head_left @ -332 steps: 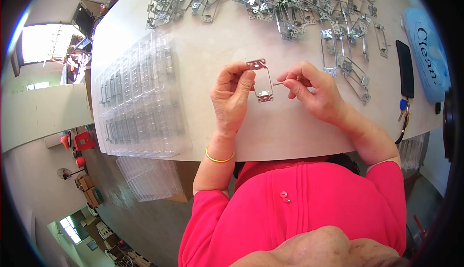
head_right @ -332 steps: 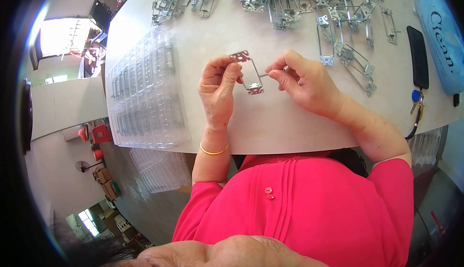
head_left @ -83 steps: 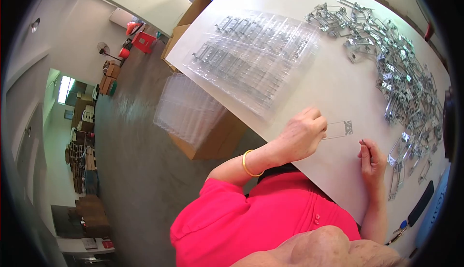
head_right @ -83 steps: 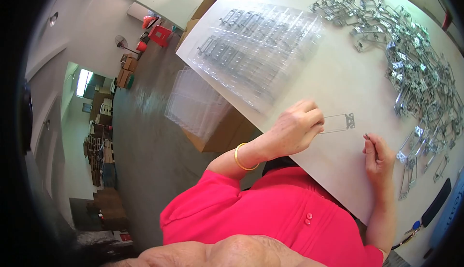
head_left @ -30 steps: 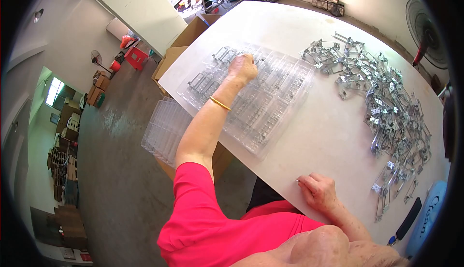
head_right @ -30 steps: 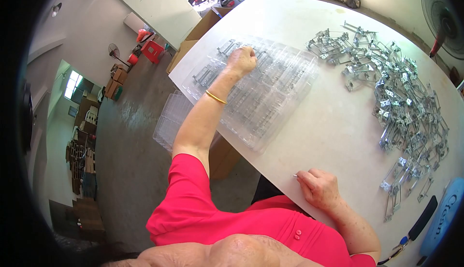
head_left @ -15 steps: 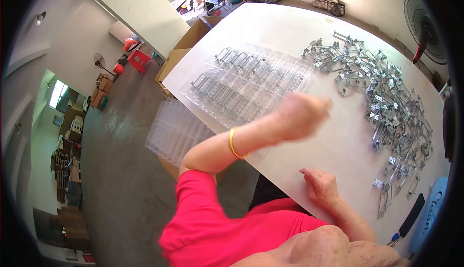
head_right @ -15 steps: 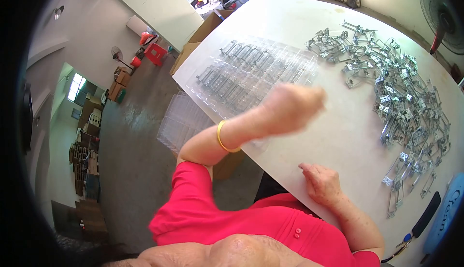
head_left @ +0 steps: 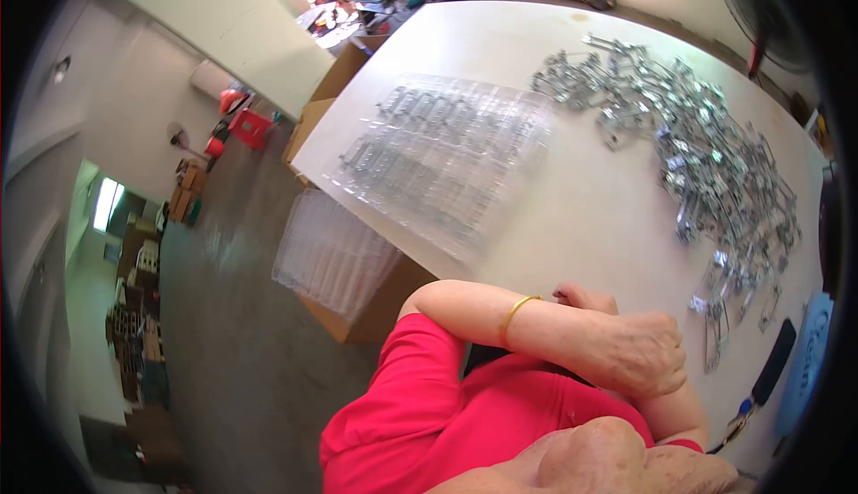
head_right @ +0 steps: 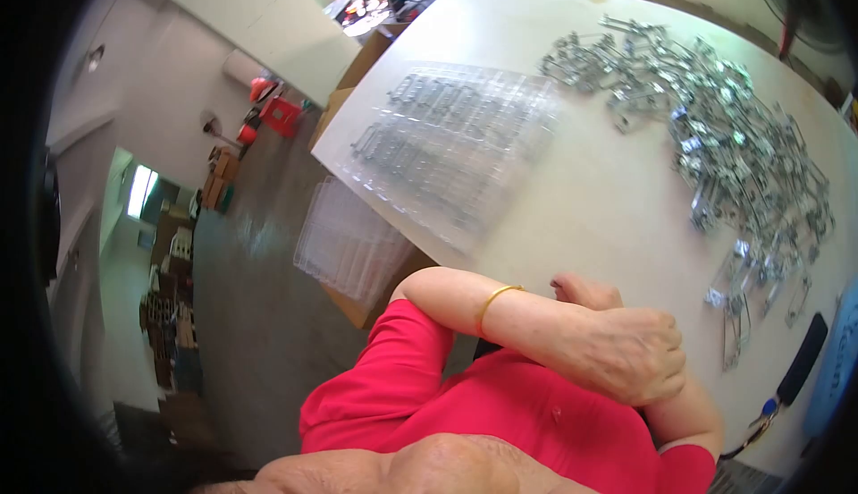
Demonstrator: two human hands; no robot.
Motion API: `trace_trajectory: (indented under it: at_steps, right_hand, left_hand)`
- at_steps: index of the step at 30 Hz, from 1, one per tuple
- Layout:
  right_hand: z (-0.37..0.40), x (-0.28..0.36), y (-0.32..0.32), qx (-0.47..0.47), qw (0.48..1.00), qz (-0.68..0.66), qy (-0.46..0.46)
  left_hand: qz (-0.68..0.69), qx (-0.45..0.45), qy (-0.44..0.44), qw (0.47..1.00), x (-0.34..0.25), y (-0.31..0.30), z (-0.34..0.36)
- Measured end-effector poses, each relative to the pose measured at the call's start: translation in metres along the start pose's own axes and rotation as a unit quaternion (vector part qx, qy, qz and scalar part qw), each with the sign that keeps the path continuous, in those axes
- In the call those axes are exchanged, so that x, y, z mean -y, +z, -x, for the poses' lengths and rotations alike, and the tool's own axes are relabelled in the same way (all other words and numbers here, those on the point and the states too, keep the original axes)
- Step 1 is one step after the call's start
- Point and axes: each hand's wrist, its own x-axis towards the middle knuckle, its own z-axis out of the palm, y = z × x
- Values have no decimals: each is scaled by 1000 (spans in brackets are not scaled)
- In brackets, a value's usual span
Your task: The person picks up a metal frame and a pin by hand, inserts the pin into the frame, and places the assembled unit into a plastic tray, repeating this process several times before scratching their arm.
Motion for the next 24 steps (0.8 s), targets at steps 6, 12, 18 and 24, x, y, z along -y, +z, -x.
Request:
trace_trajectory:
  at_steps: [6, 12, 18, 24]
  right_hand:
    - [-3, -9, 10, -19, 996, 46, -72]
    - [2, -9, 20, -91, 984, -7, -156]
    - [2, -6, 15, -82, 978, -22, -190]
    - [1, -5, 7, -42, 982, 6, -182]
  left_hand:
    - [67, 33, 0, 997, 5, -13, -1]
    - [145, 68, -18, 987, 34, -16, -7]
    - [200, 79, -198, 956, 76, 14, -30]
    - [171, 78, -224, 956, 89, 49, -40]
